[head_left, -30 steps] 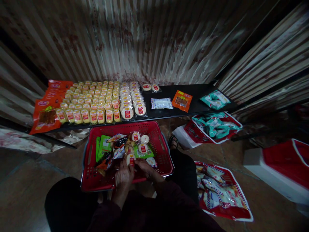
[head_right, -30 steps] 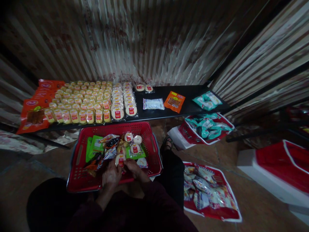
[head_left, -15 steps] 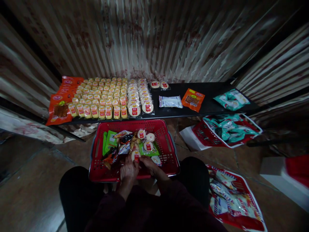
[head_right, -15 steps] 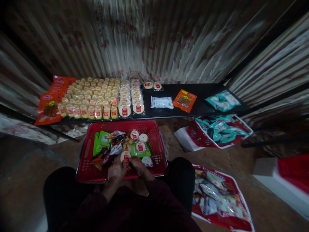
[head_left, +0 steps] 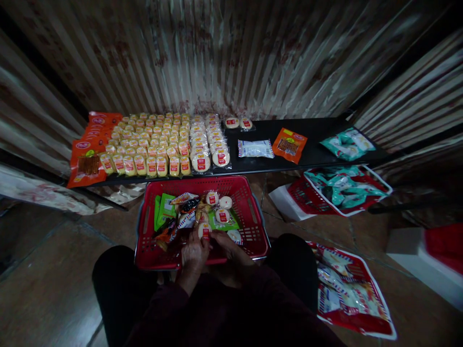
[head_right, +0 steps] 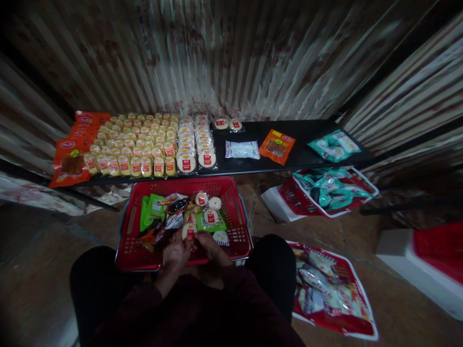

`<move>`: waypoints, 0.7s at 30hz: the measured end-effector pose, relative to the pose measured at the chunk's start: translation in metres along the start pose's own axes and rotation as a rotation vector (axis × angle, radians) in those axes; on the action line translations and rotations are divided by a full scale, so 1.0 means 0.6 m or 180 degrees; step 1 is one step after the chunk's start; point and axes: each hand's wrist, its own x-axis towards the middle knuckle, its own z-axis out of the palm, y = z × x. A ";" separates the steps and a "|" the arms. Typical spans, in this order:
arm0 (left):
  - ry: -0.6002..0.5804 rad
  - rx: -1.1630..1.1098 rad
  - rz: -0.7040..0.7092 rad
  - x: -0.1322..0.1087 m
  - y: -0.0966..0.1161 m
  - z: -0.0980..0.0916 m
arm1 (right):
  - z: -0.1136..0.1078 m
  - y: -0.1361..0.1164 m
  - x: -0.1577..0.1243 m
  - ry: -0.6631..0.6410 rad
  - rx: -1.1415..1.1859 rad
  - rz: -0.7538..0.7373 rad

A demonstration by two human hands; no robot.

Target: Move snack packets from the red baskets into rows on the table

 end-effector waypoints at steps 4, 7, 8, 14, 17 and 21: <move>0.0088 -0.0008 0.0079 0.000 -0.002 0.003 | -0.006 0.008 0.004 -0.0101 -0.0033 -0.0084; 0.0130 -0.0016 0.0096 0.001 -0.004 0.005 | -0.014 0.018 0.015 -0.0033 -0.0140 0.0065; 0.0139 -0.0021 0.0097 0.001 -0.005 0.006 | -0.016 0.021 0.020 -0.0004 -0.0185 0.0101; 0.0068 -0.0085 0.0049 0.001 -0.005 0.007 | -0.021 0.028 0.033 0.0402 -0.0216 0.0207; -0.0055 -0.0294 -0.0135 0.009 -0.003 -0.002 | -0.012 0.010 0.022 0.0542 -0.0096 0.0170; -0.0125 -0.0762 -0.0065 0.032 -0.009 -0.018 | 0.004 -0.031 0.009 0.0760 0.0093 -0.0353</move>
